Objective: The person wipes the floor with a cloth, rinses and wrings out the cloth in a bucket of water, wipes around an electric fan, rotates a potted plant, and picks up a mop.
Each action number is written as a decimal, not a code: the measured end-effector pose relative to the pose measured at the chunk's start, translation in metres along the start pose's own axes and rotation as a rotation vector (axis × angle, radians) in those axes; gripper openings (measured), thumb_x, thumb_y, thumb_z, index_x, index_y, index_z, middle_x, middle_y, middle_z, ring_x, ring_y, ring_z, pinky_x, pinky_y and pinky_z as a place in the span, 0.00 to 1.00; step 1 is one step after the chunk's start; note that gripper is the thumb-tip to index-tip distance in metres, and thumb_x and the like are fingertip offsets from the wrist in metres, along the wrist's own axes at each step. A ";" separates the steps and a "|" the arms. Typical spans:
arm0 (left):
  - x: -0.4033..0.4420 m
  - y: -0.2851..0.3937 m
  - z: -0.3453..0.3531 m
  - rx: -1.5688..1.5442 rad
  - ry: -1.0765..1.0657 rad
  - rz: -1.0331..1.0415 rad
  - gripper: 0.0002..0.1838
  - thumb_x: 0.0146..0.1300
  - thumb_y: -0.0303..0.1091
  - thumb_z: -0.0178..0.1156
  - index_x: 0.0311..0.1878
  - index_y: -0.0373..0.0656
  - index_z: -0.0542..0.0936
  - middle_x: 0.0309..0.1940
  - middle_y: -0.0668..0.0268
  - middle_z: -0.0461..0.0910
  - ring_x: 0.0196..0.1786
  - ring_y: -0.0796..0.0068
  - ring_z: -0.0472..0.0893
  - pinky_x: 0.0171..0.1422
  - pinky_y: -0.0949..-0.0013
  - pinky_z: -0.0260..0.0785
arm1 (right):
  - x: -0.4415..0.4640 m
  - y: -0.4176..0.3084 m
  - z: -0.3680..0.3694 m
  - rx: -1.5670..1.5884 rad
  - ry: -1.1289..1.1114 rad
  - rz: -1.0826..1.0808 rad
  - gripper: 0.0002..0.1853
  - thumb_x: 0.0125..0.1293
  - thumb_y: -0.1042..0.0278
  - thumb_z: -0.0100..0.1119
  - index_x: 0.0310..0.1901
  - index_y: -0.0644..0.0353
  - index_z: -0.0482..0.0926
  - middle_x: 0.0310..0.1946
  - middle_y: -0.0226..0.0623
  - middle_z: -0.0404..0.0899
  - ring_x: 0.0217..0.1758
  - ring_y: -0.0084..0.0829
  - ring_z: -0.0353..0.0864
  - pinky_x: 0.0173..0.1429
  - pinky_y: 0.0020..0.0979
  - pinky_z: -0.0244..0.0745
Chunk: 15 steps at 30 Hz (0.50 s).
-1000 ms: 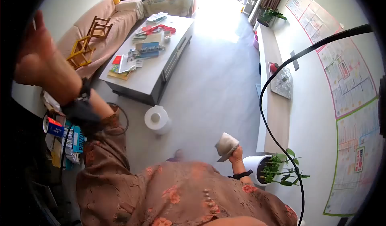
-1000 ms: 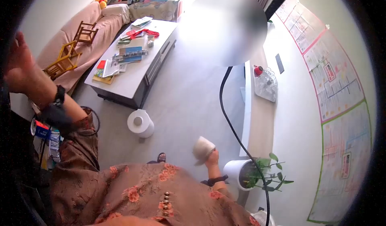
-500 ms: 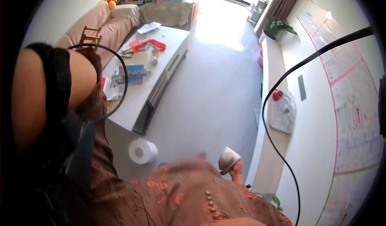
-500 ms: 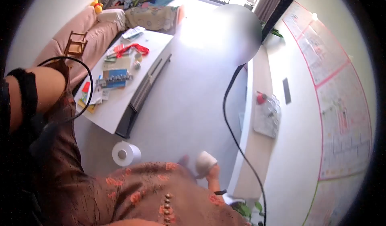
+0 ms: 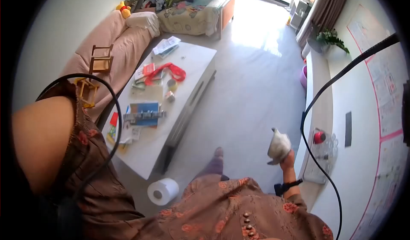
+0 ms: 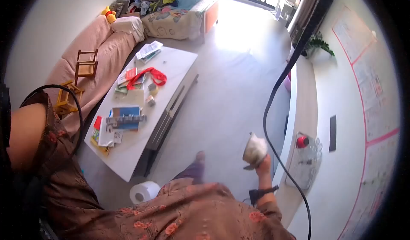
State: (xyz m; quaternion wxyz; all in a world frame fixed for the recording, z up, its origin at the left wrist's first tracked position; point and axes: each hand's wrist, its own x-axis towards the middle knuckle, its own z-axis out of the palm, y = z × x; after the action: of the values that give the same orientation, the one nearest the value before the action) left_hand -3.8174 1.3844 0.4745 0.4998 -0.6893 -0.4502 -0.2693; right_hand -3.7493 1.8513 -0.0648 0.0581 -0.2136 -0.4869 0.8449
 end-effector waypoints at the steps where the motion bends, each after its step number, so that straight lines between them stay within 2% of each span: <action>1: -0.006 -0.021 0.009 -0.017 -0.010 0.004 0.37 0.62 0.68 0.38 0.64 0.51 0.62 0.59 0.60 0.68 0.62 0.67 0.66 0.70 0.52 0.49 | 0.008 -0.014 0.022 0.009 0.119 0.018 0.16 0.64 0.64 0.46 0.47 0.67 0.73 0.40 0.38 0.78 0.41 0.31 0.79 0.46 0.33 0.76; 3: -0.026 -0.077 0.032 -0.054 0.010 -0.033 0.37 0.62 0.68 0.38 0.64 0.51 0.62 0.59 0.60 0.68 0.63 0.67 0.66 0.70 0.51 0.49 | 0.039 -0.005 -0.033 -0.190 0.033 -0.014 0.15 0.64 0.65 0.46 0.46 0.67 0.73 0.40 0.39 0.78 0.41 0.31 0.79 0.45 0.34 0.76; 4: -0.033 -0.103 0.043 -0.065 0.010 -0.028 0.37 0.62 0.68 0.38 0.65 0.51 0.62 0.59 0.60 0.67 0.63 0.67 0.66 0.70 0.51 0.48 | 0.050 0.006 -0.051 -0.050 0.173 0.028 0.15 0.65 0.65 0.44 0.47 0.67 0.73 0.41 0.40 0.78 0.42 0.33 0.79 0.48 0.36 0.75; 7: -0.049 -0.170 0.075 -0.102 -0.001 -0.005 0.37 0.62 0.68 0.38 0.65 0.51 0.61 0.60 0.60 0.67 0.63 0.67 0.66 0.70 0.51 0.48 | 0.075 -0.009 -0.048 -0.101 0.272 0.046 0.16 0.65 0.64 0.42 0.46 0.67 0.74 0.40 0.40 0.78 0.43 0.35 0.79 0.49 0.38 0.75; 11: -0.074 -0.242 0.122 -0.115 -0.018 0.067 0.37 0.61 0.68 0.37 0.65 0.52 0.61 0.60 0.60 0.67 0.63 0.67 0.66 0.70 0.50 0.47 | 0.131 -0.027 -0.039 -0.018 0.326 0.032 0.18 0.67 0.65 0.39 0.48 0.67 0.74 0.43 0.43 0.78 0.44 0.38 0.79 0.49 0.38 0.76; 13: -0.085 -0.272 0.149 -0.106 -0.039 0.090 0.37 0.61 0.68 0.37 0.65 0.52 0.61 0.60 0.60 0.66 0.63 0.67 0.65 0.70 0.50 0.47 | 0.169 -0.049 -0.023 0.058 0.345 0.087 0.16 0.65 0.68 0.42 0.48 0.69 0.74 0.43 0.44 0.78 0.43 0.38 0.80 0.48 0.39 0.77; 15: -0.097 -0.305 0.175 -0.106 -0.047 0.081 0.37 0.61 0.68 0.37 0.66 0.53 0.61 0.61 0.60 0.66 0.63 0.67 0.65 0.70 0.49 0.46 | 0.216 -0.055 -0.027 -0.076 0.260 0.080 0.16 0.62 0.69 0.48 0.48 0.70 0.75 0.43 0.41 0.78 0.44 0.36 0.79 0.50 0.36 0.75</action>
State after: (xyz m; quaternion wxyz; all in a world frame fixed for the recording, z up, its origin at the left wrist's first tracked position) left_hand -4.1461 1.5425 0.4693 0.4624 -0.7386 -0.4185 -0.2561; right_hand -3.9385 1.9677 -0.0955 0.0791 -0.3427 -0.4980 0.7926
